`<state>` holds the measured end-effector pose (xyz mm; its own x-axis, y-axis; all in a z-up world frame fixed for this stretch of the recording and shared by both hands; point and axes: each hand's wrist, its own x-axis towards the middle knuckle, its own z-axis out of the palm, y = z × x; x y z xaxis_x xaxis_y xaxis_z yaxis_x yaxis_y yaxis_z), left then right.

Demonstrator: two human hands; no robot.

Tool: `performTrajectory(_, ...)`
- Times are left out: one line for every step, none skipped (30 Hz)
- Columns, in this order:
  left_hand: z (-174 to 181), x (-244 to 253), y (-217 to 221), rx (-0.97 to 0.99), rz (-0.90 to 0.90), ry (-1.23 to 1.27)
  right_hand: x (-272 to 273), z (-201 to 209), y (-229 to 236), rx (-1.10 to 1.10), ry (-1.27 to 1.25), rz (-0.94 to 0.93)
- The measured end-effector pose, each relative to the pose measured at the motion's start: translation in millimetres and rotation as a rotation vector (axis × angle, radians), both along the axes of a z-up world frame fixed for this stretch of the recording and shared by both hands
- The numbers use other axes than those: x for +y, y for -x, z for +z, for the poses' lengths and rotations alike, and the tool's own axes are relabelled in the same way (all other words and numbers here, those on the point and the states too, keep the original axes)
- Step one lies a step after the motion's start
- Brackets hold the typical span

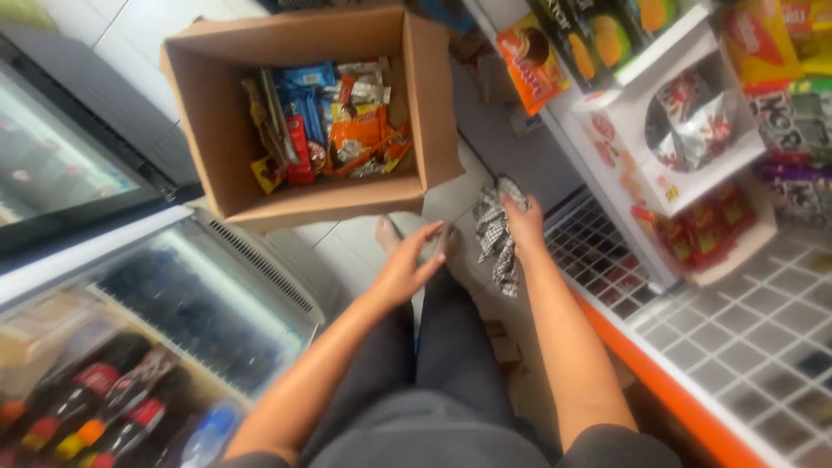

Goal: Organizing and stocking snack items from a shipping box onto store shelves.

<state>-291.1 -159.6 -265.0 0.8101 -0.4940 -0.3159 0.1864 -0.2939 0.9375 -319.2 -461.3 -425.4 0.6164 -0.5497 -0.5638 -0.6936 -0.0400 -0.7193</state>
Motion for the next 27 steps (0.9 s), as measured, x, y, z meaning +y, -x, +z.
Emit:
performTrajectory(-9, -11, -5, -0.013, 0.003, 0.009, -7, -21, -10, -0.013, 0.009, 0.003)
performTrajectory(-16, -24, -1, 0.058, 0.054, 0.081, -18, -40, -11, 0.078, 0.001, -0.06)
performTrajectory(-25, -36, 3, 0.13, 0.103, 0.153, -29, -60, -10, 0.167, -0.007, -0.124)
performTrajectory(-43, -51, 3, 0.136, 0.114, 0.159, -44, -101, -6, 0.174, 0.0, -0.113)
performTrajectory(-62, -65, 4, 0.206, 0.182, 0.212, -60, -142, -1, 0.191, 0.046, -0.045)
performTrajectory(-81, -77, 5, 0.277, 0.247, 0.26, -72, -184, 6, 0.212, 0.09, 0.022)
performTrajectory(-95, -92, 1, 0.285, 0.256, 0.262, -69, -186, -6, 0.221, 0.093, 0.03)
performTrajectory(-109, -108, -3, 0.235, 0.223, 0.141, -68, -188, -17, 0.185, 0.114, -0.014)
performTrajectory(-123, -123, -7, 0.186, 0.188, 0.02, -66, -189, -28, 0.149, 0.136, -0.056)
performTrajectory(-135, -131, -11, 0.186, 0.192, 0.024, -77, -225, -29, 0.148, 0.14, -0.052)
performTrajectory(-147, -139, -16, 0.192, 0.164, 0.039, -89, -260, -31, 0.163, 0.133, -0.048)
performTrajectory(-158, -148, -17, 0.203, 0.131, 0.053, -101, -293, -27, 0.184, 0.126, -0.05)
performTrajectory(-163, -147, -20, 0.209, 0.129, 0.057, -99, -289, -40, 0.189, 0.131, -0.051)
performTrajectory(-166, -146, -21, 0.281, 0.191, 0.206, -96, -285, -51, 0.251, 0.112, -0.076)
performTrajectory(-169, -145, -23, 0.351, 0.254, 0.355, -92, -280, -62, 0.312, 0.095, -0.101)
performTrajectory(-169, -137, -25, 0.358, 0.253, 0.352, -99, -293, -66, 0.319, 0.094, -0.102)
performTrajectory(-168, -130, -27, 0.43, 0.311, 0.45, -105, -306, -70, 0.289, 0.033, -0.118)
performTrajectory(-167, -123, -33, 0.497, 0.366, 0.549, -113, -317, -78, 0.254, -0.027, -0.137)
performTrajectory(-170, -121, -34, 0.499, 0.362, 0.548, -125, -345, -77, 0.255, -0.027, -0.141)
performTrajectory(-172, -120, -37, 0.515, 0.344, 0.529, -137, -373, -77, 0.219, -0.044, -0.162)
performTrajectory(-173, -118, -39, 0.53, 0.326, 0.51, -149, -400, -78, 0.182, -0.062, -0.183)
performTrajectory(-178, -122, -38, 0.531, 0.323, 0.508, -140, -377, -92, 0.182, -0.063, -0.186)
performTrajectory(-183, -125, -38, 0.426, 0.277, 0.403, -131, -354, -107, 0.262, -0.104, -0.253)
performTrajectory(-187, -128, -38, 0.318, 0.231, 0.295, -120, -332, -123, 0.34, -0.147, -0.319)
performTrajectory(-192, -133, -41, 0.315, 0.228, 0.291, -128, -356, -124, 0.337, -0.152, -0.321)
performTrajectory(-195, -137, -41, 0.368, 0.172, 0.314, -136, -378, -119, 0.127, -0.36, -0.372)
performTrajectory(-197, -142, -41, 0.421, 0.116, 0.336, -143, -399, -113, -0.089, -0.563, -0.421)
